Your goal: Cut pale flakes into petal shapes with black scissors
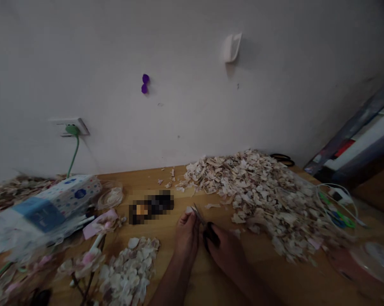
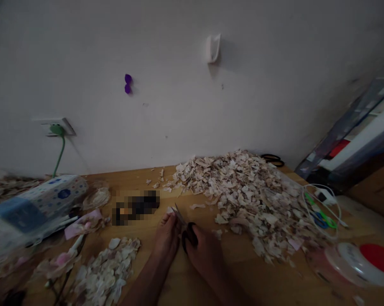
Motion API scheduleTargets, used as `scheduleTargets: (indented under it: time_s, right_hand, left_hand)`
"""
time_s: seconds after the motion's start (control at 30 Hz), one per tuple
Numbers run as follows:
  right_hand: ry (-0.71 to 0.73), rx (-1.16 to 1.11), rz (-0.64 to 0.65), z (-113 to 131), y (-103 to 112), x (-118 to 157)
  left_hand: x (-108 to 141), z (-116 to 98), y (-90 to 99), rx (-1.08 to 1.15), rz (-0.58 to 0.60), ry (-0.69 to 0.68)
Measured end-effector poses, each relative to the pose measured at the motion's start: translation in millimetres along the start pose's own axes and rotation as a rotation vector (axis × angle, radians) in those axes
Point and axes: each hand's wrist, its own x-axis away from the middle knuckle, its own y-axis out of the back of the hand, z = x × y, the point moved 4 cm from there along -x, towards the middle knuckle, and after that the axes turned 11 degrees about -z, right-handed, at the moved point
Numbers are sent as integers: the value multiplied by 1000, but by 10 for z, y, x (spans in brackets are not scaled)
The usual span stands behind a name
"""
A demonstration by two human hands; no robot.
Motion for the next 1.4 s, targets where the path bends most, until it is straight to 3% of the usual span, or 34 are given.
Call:
scheduleTargets:
  time_s: [0.53, 0.93, 1.4]
  right_hand:
    - [-36, -38, 3, -43, 2, -17]
    - [-36, -82, 17, -46, 17, -24]
    - [-16, -107, 22, -83, -11, -11]
  left_hand:
    - [2, -31, -29, 13, 10, -17]
    - [-26, -54, -40, -123, 149, -112]
    - [-53, -178, -53, -195, 222, -47]
